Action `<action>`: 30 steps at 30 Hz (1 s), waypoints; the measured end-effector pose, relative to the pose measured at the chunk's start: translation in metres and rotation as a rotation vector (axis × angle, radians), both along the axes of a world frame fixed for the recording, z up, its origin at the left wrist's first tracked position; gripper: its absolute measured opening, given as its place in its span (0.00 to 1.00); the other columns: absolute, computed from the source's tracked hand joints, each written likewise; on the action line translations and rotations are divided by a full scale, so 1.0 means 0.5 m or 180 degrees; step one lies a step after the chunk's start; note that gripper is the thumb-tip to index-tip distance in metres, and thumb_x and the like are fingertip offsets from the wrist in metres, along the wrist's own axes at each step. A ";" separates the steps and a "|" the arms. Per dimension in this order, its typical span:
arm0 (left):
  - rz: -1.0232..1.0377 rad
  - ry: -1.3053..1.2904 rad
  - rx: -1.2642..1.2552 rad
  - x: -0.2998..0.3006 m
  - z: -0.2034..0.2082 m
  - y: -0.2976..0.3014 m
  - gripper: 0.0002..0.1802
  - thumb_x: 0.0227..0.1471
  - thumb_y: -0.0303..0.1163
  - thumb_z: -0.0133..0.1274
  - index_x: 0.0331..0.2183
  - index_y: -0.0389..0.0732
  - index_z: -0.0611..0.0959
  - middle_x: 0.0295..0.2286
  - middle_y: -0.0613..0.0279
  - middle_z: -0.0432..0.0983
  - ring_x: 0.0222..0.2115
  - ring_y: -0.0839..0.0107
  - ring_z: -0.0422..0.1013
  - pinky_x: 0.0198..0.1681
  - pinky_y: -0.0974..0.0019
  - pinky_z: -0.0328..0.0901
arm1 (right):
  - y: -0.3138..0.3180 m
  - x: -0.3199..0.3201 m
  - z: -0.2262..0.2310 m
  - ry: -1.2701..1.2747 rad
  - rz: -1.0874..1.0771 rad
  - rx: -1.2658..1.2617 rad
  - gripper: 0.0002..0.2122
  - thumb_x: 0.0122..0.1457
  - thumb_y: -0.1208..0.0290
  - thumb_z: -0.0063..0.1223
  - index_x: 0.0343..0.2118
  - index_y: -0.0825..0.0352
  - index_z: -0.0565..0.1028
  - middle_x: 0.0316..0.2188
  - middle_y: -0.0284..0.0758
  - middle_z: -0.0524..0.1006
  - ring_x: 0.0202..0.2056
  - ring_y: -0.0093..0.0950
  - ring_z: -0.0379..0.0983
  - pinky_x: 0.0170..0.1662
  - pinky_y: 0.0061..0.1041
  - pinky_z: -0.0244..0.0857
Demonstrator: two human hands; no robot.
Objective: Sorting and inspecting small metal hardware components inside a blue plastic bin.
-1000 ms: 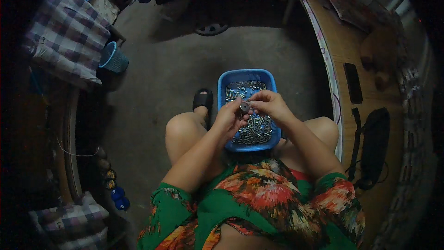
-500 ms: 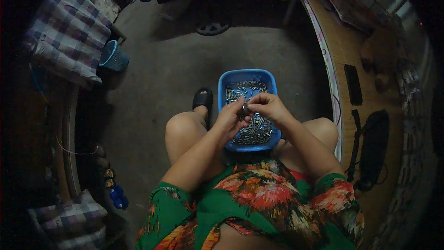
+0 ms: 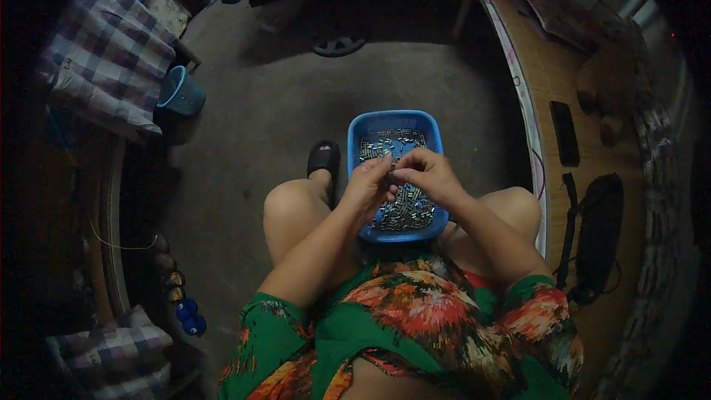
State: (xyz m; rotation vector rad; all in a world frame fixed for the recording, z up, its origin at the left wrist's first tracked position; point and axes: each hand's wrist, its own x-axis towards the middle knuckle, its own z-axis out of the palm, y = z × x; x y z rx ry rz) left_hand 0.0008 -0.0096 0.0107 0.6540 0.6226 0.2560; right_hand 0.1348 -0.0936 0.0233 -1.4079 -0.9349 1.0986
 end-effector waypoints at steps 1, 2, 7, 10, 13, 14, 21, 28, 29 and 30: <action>0.0033 0.0033 0.0002 0.000 0.001 -0.001 0.13 0.51 0.42 0.44 0.28 0.41 0.71 0.19 0.66 0.68 0.16 0.79 0.64 0.14 0.80 0.59 | -0.001 -0.001 0.003 -0.0047 -0.0040 -0.0012 0.05 0.46 0.77 0.53 0.26 0.70 0.71 0.23 0.33 0.73 0.27 0.21 0.71 0.31 0.19 0.66; 0.0030 0.0033 0.0003 0.000 -0.002 0.000 0.13 0.51 0.42 0.44 0.28 0.41 0.71 0.19 0.66 0.68 0.16 0.79 0.64 0.14 0.80 0.59 | -0.001 0.000 0.004 -0.0048 -0.0043 -0.0011 0.05 0.46 0.77 0.53 0.26 0.70 0.71 0.23 0.33 0.73 0.27 0.21 0.71 0.31 0.19 0.66; -0.0014 -0.0178 -0.0206 0.000 -0.012 0.003 0.13 0.51 0.42 0.44 0.29 0.41 0.72 0.19 0.66 0.68 0.16 0.78 0.64 0.15 0.80 0.60 | 0.001 0.004 0.006 0.0319 0.0122 -0.0030 0.05 0.47 0.77 0.52 0.27 0.70 0.70 0.23 0.33 0.73 0.27 0.21 0.71 0.32 0.19 0.66; 0.0112 -0.0226 -0.0311 0.000 -0.012 0.000 0.13 0.51 0.41 0.44 0.29 0.42 0.72 0.19 0.67 0.69 0.16 0.78 0.65 0.15 0.80 0.60 | 0.001 0.004 0.015 0.0493 0.0191 -0.0056 0.05 0.48 0.77 0.51 0.28 0.70 0.70 0.25 0.32 0.72 0.29 0.19 0.70 0.34 0.18 0.64; 0.0120 -0.0183 -0.0343 -0.001 -0.020 0.000 0.12 0.51 0.41 0.44 0.29 0.42 0.72 0.20 0.66 0.69 0.17 0.78 0.65 0.16 0.79 0.61 | -0.001 0.001 -0.001 0.0296 0.0134 0.0032 0.05 0.48 0.77 0.51 0.28 0.69 0.70 0.25 0.31 0.72 0.29 0.19 0.69 0.34 0.18 0.64; 0.0114 -0.0181 -0.0340 -0.001 -0.022 0.000 0.12 0.51 0.41 0.44 0.29 0.42 0.72 0.20 0.66 0.69 0.17 0.78 0.65 0.16 0.79 0.61 | 0.000 0.004 -0.002 0.0298 0.0128 0.0036 0.05 0.48 0.77 0.51 0.28 0.69 0.70 0.25 0.31 0.72 0.29 0.19 0.69 0.34 0.18 0.64; 0.0171 -0.0273 -0.0471 -0.002 -0.014 0.001 0.12 0.51 0.40 0.44 0.29 0.41 0.71 0.21 0.65 0.70 0.17 0.77 0.65 0.18 0.78 0.62 | -0.002 0.001 0.019 0.0625 0.0164 -0.0105 0.05 0.50 0.72 0.50 0.29 0.66 0.70 0.24 0.28 0.71 0.25 0.15 0.66 0.28 0.14 0.59; 0.0086 -0.0386 -0.0550 0.001 -0.012 0.004 0.13 0.52 0.41 0.43 0.29 0.40 0.71 0.21 0.63 0.69 0.17 0.76 0.65 0.18 0.76 0.62 | 0.001 0.014 0.003 0.0799 0.0057 -0.0472 0.07 0.51 0.67 0.50 0.29 0.64 0.70 0.22 0.26 0.71 0.20 0.11 0.60 0.21 0.10 0.50; 0.0095 -0.0388 -0.0553 0.000 -0.015 0.005 0.13 0.52 0.41 0.43 0.29 0.40 0.71 0.21 0.63 0.69 0.17 0.76 0.65 0.18 0.76 0.62 | 0.002 0.011 0.008 0.0797 0.0065 -0.0477 0.07 0.51 0.67 0.50 0.29 0.64 0.70 0.22 0.26 0.71 0.20 0.11 0.60 0.21 0.10 0.50; 0.0123 -0.0354 -0.0553 0.000 -0.019 0.005 0.13 0.52 0.41 0.43 0.29 0.40 0.71 0.21 0.63 0.69 0.17 0.76 0.65 0.18 0.76 0.63 | 0.000 0.007 0.015 0.0786 0.0110 -0.0427 0.07 0.51 0.67 0.50 0.29 0.64 0.70 0.22 0.26 0.71 0.20 0.11 0.60 0.21 0.10 0.50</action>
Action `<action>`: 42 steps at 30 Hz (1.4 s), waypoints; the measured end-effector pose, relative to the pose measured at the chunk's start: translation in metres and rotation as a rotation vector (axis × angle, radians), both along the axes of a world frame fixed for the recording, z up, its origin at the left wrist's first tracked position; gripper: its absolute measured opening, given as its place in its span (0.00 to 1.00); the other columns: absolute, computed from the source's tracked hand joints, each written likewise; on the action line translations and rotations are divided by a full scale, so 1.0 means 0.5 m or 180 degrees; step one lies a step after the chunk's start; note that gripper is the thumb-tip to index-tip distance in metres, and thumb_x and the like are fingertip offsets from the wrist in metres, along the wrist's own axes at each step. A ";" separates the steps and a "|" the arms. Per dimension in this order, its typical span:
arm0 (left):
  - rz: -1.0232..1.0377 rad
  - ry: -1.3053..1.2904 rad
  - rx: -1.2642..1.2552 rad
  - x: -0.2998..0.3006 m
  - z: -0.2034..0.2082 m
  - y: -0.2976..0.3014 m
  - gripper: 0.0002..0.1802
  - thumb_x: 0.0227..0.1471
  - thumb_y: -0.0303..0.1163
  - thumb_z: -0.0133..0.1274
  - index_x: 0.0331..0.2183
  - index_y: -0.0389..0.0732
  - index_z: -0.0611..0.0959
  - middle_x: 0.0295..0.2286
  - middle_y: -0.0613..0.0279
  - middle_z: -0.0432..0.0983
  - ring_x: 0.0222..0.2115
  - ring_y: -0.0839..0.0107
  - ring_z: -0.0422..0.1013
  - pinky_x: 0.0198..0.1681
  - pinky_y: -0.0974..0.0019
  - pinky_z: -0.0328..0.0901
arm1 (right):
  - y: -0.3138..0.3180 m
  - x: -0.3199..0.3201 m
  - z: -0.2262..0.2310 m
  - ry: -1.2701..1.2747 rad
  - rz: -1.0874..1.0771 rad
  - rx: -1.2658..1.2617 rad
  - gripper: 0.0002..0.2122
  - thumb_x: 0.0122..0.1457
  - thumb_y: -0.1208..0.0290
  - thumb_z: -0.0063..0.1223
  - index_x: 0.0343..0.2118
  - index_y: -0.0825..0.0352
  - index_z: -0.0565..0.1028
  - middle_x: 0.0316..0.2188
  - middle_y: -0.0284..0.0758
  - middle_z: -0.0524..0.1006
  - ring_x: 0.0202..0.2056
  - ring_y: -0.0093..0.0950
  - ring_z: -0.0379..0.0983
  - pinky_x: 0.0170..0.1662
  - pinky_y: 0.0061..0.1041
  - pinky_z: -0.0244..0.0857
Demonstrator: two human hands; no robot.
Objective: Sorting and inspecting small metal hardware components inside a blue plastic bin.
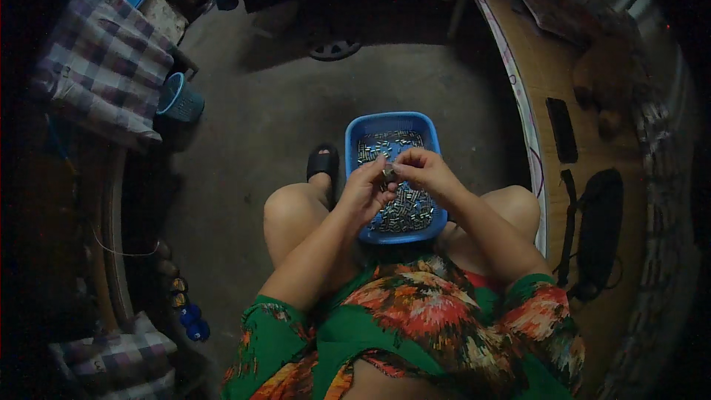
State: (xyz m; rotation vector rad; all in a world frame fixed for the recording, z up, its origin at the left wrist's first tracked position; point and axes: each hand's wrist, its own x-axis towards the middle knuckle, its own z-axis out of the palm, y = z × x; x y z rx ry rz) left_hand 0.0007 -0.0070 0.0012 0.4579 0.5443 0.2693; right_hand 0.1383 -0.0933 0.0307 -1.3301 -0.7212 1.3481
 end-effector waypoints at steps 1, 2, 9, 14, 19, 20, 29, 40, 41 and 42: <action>0.0019 0.0034 0.0000 0.000 0.000 -0.001 0.13 0.52 0.41 0.43 0.29 0.40 0.71 0.21 0.63 0.69 0.17 0.76 0.65 0.17 0.76 0.63 | -0.001 -0.002 0.005 -0.0009 0.0033 0.0057 0.07 0.51 0.67 0.50 0.29 0.64 0.70 0.21 0.26 0.71 0.20 0.11 0.60 0.20 0.10 0.50; 0.0022 0.0033 -0.0001 -0.001 0.000 -0.001 0.13 0.52 0.41 0.43 0.29 0.40 0.71 0.21 0.63 0.69 0.17 0.76 0.65 0.17 0.76 0.63 | -0.001 -0.002 0.001 -0.0011 0.0037 0.0055 0.07 0.51 0.67 0.50 0.29 0.64 0.70 0.21 0.26 0.71 0.20 0.11 0.60 0.20 0.10 0.50; 0.0002 0.0174 0.0278 -0.004 0.012 -0.001 0.13 0.51 0.41 0.44 0.29 0.40 0.72 0.21 0.65 0.69 0.18 0.78 0.65 0.17 0.78 0.62 | 0.003 0.004 -0.010 -0.0087 0.0108 -0.0019 0.05 0.49 0.72 0.52 0.28 0.64 0.70 0.22 0.25 0.70 0.21 0.12 0.62 0.22 0.10 0.53; -0.0118 0.0060 0.0318 0.000 0.006 -0.001 0.13 0.51 0.42 0.43 0.30 0.41 0.72 0.21 0.66 0.69 0.18 0.78 0.65 0.18 0.79 0.61 | 0.005 -0.003 -0.028 -0.0038 0.0027 0.0473 0.04 0.50 0.76 0.49 0.29 0.66 0.69 0.25 0.29 0.71 0.26 0.16 0.68 0.30 0.15 0.62; -0.0027 0.0128 0.0229 0.002 0.015 -0.004 0.14 0.51 0.42 0.43 0.32 0.41 0.72 0.21 0.66 0.69 0.19 0.78 0.65 0.18 0.78 0.62 | 0.000 -0.012 -0.009 -0.1004 0.0005 0.0566 0.07 0.50 0.77 0.47 0.33 0.69 0.69 0.28 0.31 0.72 0.30 0.19 0.69 0.36 0.19 0.64; -0.0030 0.0128 0.0231 0.002 0.012 -0.004 0.14 0.51 0.42 0.43 0.32 0.41 0.72 0.21 0.66 0.69 0.19 0.78 0.65 0.18 0.78 0.62 | -0.001 -0.011 -0.012 -0.1004 0.0001 0.0567 0.07 0.50 0.77 0.47 0.33 0.69 0.69 0.28 0.31 0.72 0.30 0.19 0.69 0.36 0.19 0.64; -0.0077 0.0018 0.0119 0.002 0.004 0.000 0.16 0.52 0.44 0.41 0.31 0.41 0.71 0.22 0.62 0.70 0.18 0.77 0.65 0.18 0.79 0.61 | 0.002 0.011 -0.018 -0.0472 -0.0343 0.0348 0.07 0.50 0.75 0.48 0.33 0.68 0.71 0.24 0.29 0.71 0.23 0.15 0.64 0.25 0.13 0.58; -0.0115 0.0073 0.0020 0.001 0.016 -0.002 0.16 0.52 0.45 0.41 0.31 0.41 0.71 0.22 0.60 0.71 0.17 0.77 0.64 0.18 0.78 0.59 | 0.000 0.012 -0.003 -0.0104 -0.0179 0.0188 0.07 0.47 0.71 0.53 0.29 0.64 0.72 0.20 0.24 0.69 0.19 0.11 0.59 0.21 0.10 0.51; -0.0116 0.0072 0.0018 0.001 0.017 -0.002 0.16 0.52 0.45 0.41 0.31 0.41 0.71 0.22 0.60 0.71 0.17 0.77 0.64 0.18 0.78 0.59 | 0.000 0.012 -0.003 -0.0106 -0.0179 0.0186 0.07 0.47 0.71 0.53 0.29 0.64 0.72 0.20 0.24 0.69 0.19 0.11 0.59 0.21 0.10 0.51; -0.0112 0.0110 0.0018 0.002 0.018 -0.003 0.16 0.52 0.45 0.41 0.32 0.41 0.71 0.22 0.60 0.71 0.17 0.77 0.64 0.18 0.79 0.59 | 0.000 0.013 -0.002 -0.0075 -0.0145 0.0153 0.07 0.47 0.71 0.53 0.29 0.64 0.72 0.20 0.24 0.70 0.19 0.11 0.60 0.21 0.10 0.51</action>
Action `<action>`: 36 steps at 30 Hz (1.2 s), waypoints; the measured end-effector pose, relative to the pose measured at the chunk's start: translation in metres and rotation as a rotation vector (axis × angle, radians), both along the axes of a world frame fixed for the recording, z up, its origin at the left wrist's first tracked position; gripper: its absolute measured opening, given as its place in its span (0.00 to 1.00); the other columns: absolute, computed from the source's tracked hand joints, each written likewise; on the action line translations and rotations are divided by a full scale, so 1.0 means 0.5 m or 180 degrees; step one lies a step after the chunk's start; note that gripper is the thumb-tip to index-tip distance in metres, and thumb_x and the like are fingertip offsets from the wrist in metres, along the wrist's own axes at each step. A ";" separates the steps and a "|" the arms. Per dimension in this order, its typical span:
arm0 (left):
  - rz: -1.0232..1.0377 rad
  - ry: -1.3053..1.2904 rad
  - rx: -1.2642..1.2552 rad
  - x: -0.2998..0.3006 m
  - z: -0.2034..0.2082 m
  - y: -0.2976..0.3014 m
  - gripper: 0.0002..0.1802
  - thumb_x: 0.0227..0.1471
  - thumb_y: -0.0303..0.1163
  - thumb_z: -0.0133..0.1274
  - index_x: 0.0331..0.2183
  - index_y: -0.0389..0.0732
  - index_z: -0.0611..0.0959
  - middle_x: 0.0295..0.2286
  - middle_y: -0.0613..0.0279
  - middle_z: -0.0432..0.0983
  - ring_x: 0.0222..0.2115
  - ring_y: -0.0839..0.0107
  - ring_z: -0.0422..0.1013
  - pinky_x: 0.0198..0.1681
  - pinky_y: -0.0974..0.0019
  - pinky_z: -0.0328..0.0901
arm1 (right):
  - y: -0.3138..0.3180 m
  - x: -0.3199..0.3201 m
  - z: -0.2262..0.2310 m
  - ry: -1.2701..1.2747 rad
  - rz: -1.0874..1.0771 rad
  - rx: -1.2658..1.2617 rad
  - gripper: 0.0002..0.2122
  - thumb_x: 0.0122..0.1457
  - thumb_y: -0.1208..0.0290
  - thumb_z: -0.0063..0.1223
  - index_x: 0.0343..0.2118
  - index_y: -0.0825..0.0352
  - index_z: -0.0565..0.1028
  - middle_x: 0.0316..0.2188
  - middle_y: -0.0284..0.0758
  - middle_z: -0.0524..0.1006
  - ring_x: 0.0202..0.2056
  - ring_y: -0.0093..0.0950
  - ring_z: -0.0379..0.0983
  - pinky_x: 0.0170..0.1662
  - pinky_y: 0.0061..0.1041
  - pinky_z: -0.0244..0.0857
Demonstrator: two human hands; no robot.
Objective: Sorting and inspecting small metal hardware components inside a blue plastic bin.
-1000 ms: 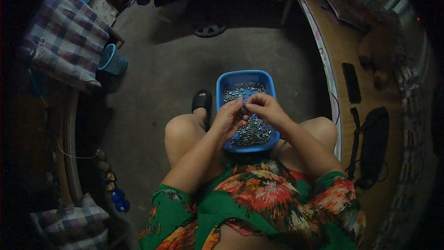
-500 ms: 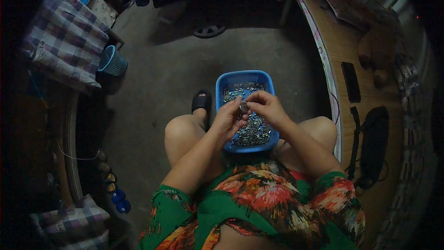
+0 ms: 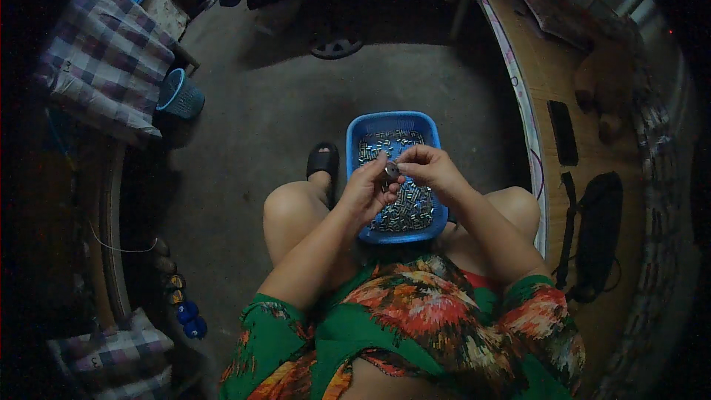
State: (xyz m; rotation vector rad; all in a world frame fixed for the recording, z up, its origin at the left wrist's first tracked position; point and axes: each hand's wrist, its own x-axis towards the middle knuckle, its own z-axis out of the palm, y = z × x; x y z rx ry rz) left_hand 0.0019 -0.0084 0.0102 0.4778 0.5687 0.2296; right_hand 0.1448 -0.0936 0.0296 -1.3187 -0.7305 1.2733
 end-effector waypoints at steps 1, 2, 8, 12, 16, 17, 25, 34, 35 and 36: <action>0.0006 0.0040 0.0001 0.000 0.001 0.000 0.17 0.52 0.45 0.41 0.32 0.41 0.71 0.22 0.60 0.71 0.17 0.77 0.64 0.18 0.79 0.59 | 0.000 0.000 0.000 0.0033 0.0037 -0.0033 0.07 0.47 0.71 0.54 0.29 0.64 0.72 0.20 0.24 0.70 0.19 0.11 0.60 0.21 0.10 0.51; 0.0007 0.0041 0.0000 0.000 0.002 -0.001 0.17 0.52 0.45 0.41 0.32 0.41 0.71 0.22 0.60 0.71 0.17 0.77 0.64 0.18 0.79 0.59 | 0.000 -0.001 0.002 0.0034 0.0038 -0.0034 0.07 0.47 0.71 0.54 0.29 0.64 0.72 0.20 0.24 0.70 0.19 0.11 0.60 0.21 0.10 0.51; -0.0022 0.0068 0.0103 0.000 0.001 0.000 0.18 0.51 0.46 0.43 0.31 0.40 0.71 0.21 0.61 0.70 0.17 0.77 0.64 0.17 0.79 0.60 | 0.001 -0.004 0.010 0.0099 0.0140 -0.0075 0.07 0.47 0.70 0.53 0.30 0.64 0.72 0.21 0.25 0.71 0.21 0.12 0.63 0.23 0.09 0.52; -0.0020 0.0033 0.0070 0.000 0.004 -0.001 0.17 0.51 0.46 0.43 0.31 0.41 0.71 0.21 0.63 0.69 0.17 0.78 0.64 0.17 0.79 0.60 | -0.001 -0.006 0.004 0.0149 0.0154 0.0042 0.06 0.48 0.72 0.53 0.29 0.66 0.72 0.24 0.28 0.72 0.25 0.16 0.67 0.27 0.12 0.58; 0.0013 0.0124 0.0109 0.000 0.016 -0.005 0.15 0.51 0.44 0.44 0.31 0.41 0.71 0.21 0.65 0.69 0.17 0.78 0.64 0.17 0.79 0.60 | -0.002 -0.007 -0.005 0.0062 0.0155 0.0245 0.05 0.48 0.76 0.52 0.29 0.69 0.71 0.26 0.32 0.72 0.29 0.21 0.70 0.35 0.20 0.65; 0.0017 0.0126 0.0110 -0.001 0.012 -0.004 0.15 0.51 0.44 0.44 0.31 0.41 0.71 0.21 0.65 0.69 0.17 0.78 0.64 0.17 0.79 0.60 | -0.001 -0.008 0.002 0.0065 0.0159 0.0245 0.05 0.48 0.76 0.52 0.29 0.69 0.71 0.26 0.32 0.72 0.29 0.21 0.70 0.35 0.20 0.65; -0.0023 -0.0102 0.0277 -0.001 0.000 -0.003 0.14 0.51 0.43 0.44 0.31 0.42 0.71 0.22 0.66 0.69 0.19 0.78 0.65 0.19 0.78 0.61 | -0.001 -0.001 0.001 0.0287 0.0323 -0.0215 0.07 0.48 0.72 0.52 0.30 0.65 0.69 0.24 0.30 0.71 0.27 0.19 0.68 0.27 0.14 0.60; 0.0028 -0.0097 0.0036 0.000 -0.011 0.003 0.16 0.54 0.42 0.38 0.33 0.39 0.70 0.23 0.60 0.71 0.18 0.77 0.65 0.18 0.78 0.61 | 0.001 0.012 -0.033 0.0634 -0.0221 -0.0441 0.08 0.51 0.75 0.46 0.35 0.66 0.67 0.27 0.31 0.70 0.24 0.18 0.66 0.25 0.14 0.60; 0.0027 -0.0099 0.0037 -0.001 -0.014 0.004 0.16 0.54 0.42 0.38 0.33 0.39 0.70 0.23 0.60 0.71 0.18 0.77 0.65 0.18 0.78 0.61 | 0.001 0.014 -0.034 0.0633 -0.0223 -0.0440 0.08 0.51 0.75 0.46 0.35 0.66 0.67 0.27 0.31 0.70 0.24 0.18 0.66 0.25 0.14 0.60; 0.0048 -0.0096 -0.0012 -0.002 -0.016 0.005 0.16 0.54 0.42 0.38 0.32 0.39 0.71 0.22 0.60 0.70 0.18 0.77 0.64 0.17 0.78 0.60 | 0.000 0.018 -0.036 0.0614 -0.0129 -0.0442 0.09 0.51 0.75 0.46 0.36 0.66 0.66 0.26 0.31 0.70 0.24 0.18 0.67 0.25 0.14 0.60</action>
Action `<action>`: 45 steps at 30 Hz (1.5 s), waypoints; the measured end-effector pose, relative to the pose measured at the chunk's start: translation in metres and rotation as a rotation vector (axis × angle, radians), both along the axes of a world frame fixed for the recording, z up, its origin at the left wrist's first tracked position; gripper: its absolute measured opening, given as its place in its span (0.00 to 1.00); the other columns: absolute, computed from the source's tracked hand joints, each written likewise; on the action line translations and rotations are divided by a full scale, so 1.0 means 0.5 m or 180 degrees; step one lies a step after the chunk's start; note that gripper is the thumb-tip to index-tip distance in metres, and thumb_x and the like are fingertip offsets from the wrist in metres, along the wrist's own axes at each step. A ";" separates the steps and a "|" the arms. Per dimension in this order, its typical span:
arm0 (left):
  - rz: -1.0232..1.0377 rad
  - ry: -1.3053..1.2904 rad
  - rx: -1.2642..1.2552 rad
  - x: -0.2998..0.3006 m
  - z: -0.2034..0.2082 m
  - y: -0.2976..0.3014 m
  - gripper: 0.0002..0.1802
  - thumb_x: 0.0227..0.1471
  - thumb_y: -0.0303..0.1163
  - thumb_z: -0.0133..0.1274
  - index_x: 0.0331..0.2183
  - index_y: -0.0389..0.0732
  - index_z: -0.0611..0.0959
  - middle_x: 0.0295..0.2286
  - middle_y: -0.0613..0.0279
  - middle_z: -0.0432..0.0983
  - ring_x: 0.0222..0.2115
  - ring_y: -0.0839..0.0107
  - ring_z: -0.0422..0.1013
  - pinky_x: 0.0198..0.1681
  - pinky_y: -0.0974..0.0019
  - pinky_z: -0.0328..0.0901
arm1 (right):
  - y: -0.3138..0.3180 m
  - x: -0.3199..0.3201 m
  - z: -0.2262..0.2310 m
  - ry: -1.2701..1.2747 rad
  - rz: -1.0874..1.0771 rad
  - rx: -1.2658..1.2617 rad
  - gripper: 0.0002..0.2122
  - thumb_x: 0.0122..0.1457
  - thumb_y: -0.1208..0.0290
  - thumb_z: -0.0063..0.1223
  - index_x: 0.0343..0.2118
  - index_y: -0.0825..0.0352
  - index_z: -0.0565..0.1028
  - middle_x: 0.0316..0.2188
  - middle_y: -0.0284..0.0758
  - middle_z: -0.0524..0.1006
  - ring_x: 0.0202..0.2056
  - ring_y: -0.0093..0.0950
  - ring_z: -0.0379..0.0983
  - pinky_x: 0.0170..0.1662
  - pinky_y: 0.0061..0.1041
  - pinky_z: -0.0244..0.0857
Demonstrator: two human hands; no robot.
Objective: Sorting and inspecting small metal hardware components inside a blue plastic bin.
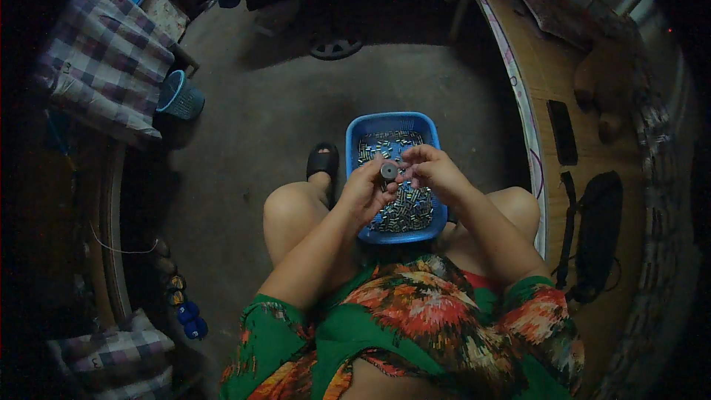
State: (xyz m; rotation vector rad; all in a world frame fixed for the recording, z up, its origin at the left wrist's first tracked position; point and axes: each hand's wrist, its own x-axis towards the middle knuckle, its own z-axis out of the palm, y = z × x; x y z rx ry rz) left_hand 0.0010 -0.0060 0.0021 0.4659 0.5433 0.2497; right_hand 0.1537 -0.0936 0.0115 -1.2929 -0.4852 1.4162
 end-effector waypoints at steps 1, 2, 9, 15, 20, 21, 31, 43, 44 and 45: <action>0.0017 0.0001 -0.0049 0.000 0.000 0.000 0.16 0.54 0.43 0.38 0.32 0.39 0.71 0.22 0.60 0.70 0.17 0.77 0.63 0.16 0.78 0.58 | 0.000 0.002 0.002 -0.0014 0.0091 0.0007 0.09 0.51 0.75 0.45 0.37 0.66 0.66 0.26 0.30 0.71 0.24 0.18 0.67 0.24 0.14 0.60; 0.0013 -0.0002 -0.0047 0.000 0.002 0.000 0.16 0.54 0.43 0.38 0.32 0.39 0.71 0.22 0.60 0.70 0.17 0.77 0.63 0.16 0.78 0.58 | 0.000 0.002 0.006 -0.0017 0.0086 0.0008 0.09 0.51 0.75 0.45 0.37 0.66 0.66 0.26 0.30 0.71 0.24 0.18 0.67 0.24 0.14 0.60; -0.0226 0.0215 0.0146 0.001 0.015 -0.003 0.19 0.52 0.48 0.40 0.31 0.40 0.71 0.21 0.62 0.68 0.15 0.78 0.61 0.15 0.78 0.56 | 0.004 -0.023 0.014 -0.0580 0.0446 0.0752 0.07 0.50 0.74 0.50 0.33 0.68 0.70 0.28 0.32 0.73 0.25 0.17 0.67 0.27 0.16 0.62; -0.0132 0.0182 0.0259 0.003 0.013 -0.008 0.16 0.50 0.43 0.44 0.31 0.39 0.71 0.23 0.63 0.69 0.20 0.76 0.66 0.21 0.76 0.63 | 0.002 -0.013 0.027 -0.0869 0.0467 0.0236 0.08 0.46 0.74 0.54 0.30 0.67 0.69 0.25 0.30 0.71 0.27 0.17 0.67 0.32 0.16 0.62; 0.0206 0.0094 0.0389 0.002 -0.009 -0.006 0.12 0.50 0.38 0.46 0.31 0.39 0.72 0.25 0.62 0.71 0.24 0.73 0.68 0.27 0.74 0.66 | 0.000 -0.025 0.010 -0.1501 0.0405 0.0869 0.07 0.47 0.76 0.51 0.31 0.67 0.69 0.23 0.28 0.69 0.24 0.16 0.65 0.26 0.15 0.60; 0.0309 0.0131 0.0429 -0.001 -0.010 -0.005 0.11 0.50 0.37 0.45 0.31 0.39 0.72 0.26 0.61 0.71 0.24 0.73 0.68 0.26 0.74 0.66 | 0.000 -0.023 0.018 -0.1494 0.0409 0.0871 0.07 0.47 0.76 0.51 0.31 0.67 0.69 0.23 0.28 0.69 0.24 0.16 0.65 0.26 0.15 0.60; 0.0514 -0.0002 -0.0096 0.001 -0.006 0.004 0.12 0.52 0.38 0.40 0.31 0.38 0.71 0.23 0.59 0.70 0.19 0.73 0.64 0.21 0.75 0.62 | -0.004 -0.008 0.055 -0.0300 0.0159 0.0084 0.10 0.52 0.74 0.43 0.38 0.71 0.66 0.25 0.35 0.71 0.18 0.19 0.67 0.16 0.14 0.58; 0.0333 0.0031 0.0043 -0.004 -0.013 0.006 0.15 0.53 0.40 0.39 0.31 0.38 0.71 0.24 0.59 0.70 0.20 0.75 0.63 0.22 0.76 0.61 | 0.003 -0.003 0.018 -0.0431 0.0201 0.0018 0.09 0.53 0.73 0.43 0.35 0.71 0.69 0.22 0.32 0.71 0.17 0.15 0.64 0.16 0.12 0.55; 0.0337 0.0031 0.0041 -0.004 -0.012 0.006 0.15 0.53 0.40 0.39 0.31 0.38 0.71 0.24 0.59 0.70 0.20 0.75 0.63 0.22 0.76 0.61 | 0.000 -0.005 0.026 -0.0415 0.0192 0.0094 0.08 0.53 0.73 0.43 0.35 0.69 0.69 0.23 0.30 0.71 0.18 0.15 0.64 0.17 0.12 0.55; 0.0293 0.0038 0.0078 -0.005 -0.011 0.006 0.15 0.53 0.40 0.39 0.31 0.38 0.71 0.24 0.59 0.70 0.20 0.75 0.63 0.22 0.76 0.60 | -0.001 -0.007 0.033 -0.0399 0.0181 0.0171 0.08 0.54 0.72 0.43 0.35 0.68 0.69 0.23 0.29 0.71 0.18 0.15 0.64 0.18 0.12 0.56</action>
